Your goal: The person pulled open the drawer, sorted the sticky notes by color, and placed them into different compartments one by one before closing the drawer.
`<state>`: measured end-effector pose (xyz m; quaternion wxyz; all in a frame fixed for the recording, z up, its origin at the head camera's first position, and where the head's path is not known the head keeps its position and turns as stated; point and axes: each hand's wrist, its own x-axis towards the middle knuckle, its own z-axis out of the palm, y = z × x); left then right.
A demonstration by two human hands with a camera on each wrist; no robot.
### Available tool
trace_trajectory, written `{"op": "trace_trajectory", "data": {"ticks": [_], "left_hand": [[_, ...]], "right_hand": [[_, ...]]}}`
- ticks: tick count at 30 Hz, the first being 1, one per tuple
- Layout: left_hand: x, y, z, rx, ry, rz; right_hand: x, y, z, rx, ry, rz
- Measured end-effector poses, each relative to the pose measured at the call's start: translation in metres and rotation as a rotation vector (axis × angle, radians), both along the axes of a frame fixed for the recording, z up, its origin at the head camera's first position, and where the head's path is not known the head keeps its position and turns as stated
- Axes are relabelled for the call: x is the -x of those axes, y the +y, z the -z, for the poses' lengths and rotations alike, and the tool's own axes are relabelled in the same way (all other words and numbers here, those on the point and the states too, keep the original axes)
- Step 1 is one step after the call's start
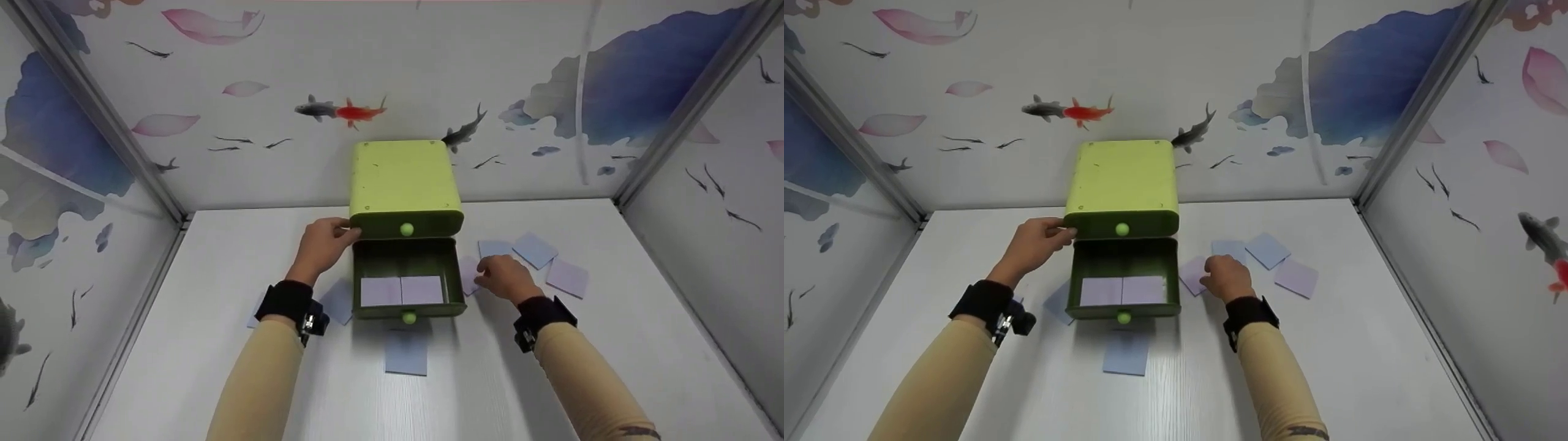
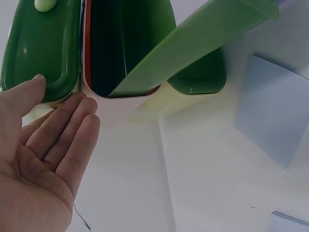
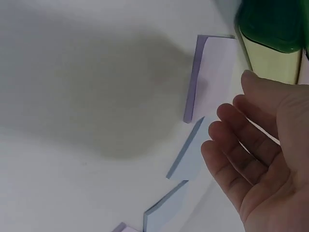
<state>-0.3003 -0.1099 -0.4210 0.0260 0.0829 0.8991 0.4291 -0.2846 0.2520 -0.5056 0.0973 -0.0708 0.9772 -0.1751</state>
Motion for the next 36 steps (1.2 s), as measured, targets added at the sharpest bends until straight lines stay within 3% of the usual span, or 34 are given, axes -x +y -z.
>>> {"op": "trace_trajectory", "data": {"ticks": [8, 15, 23, 33, 36], "left_hand": [[0.002, -0.001, 0.002, -0.002, 0.006, -0.002], [0.000, 0.000, 0.001, -0.010, 0.000, -0.015], [0.000, -0.001, -0.001, -0.012, 0.003, -0.017], [0.002, -0.001, 0.001, 0.005, -0.002, -0.011], [0.002, -0.002, 0.001, 0.009, -0.003, -0.009]], "right_hand": [[0.007, -0.017, 0.024, -0.040, 0.026, 0.092], [0.007, -0.029, 0.036, -0.080, 0.104, 0.061], [0.006, -0.033, 0.039, -0.151, 0.099, 0.028], [0.004, -0.034, 0.035, -0.160, 0.148, 0.000], [0.004, -0.035, 0.035, -0.160, 0.126, -0.001]]}}
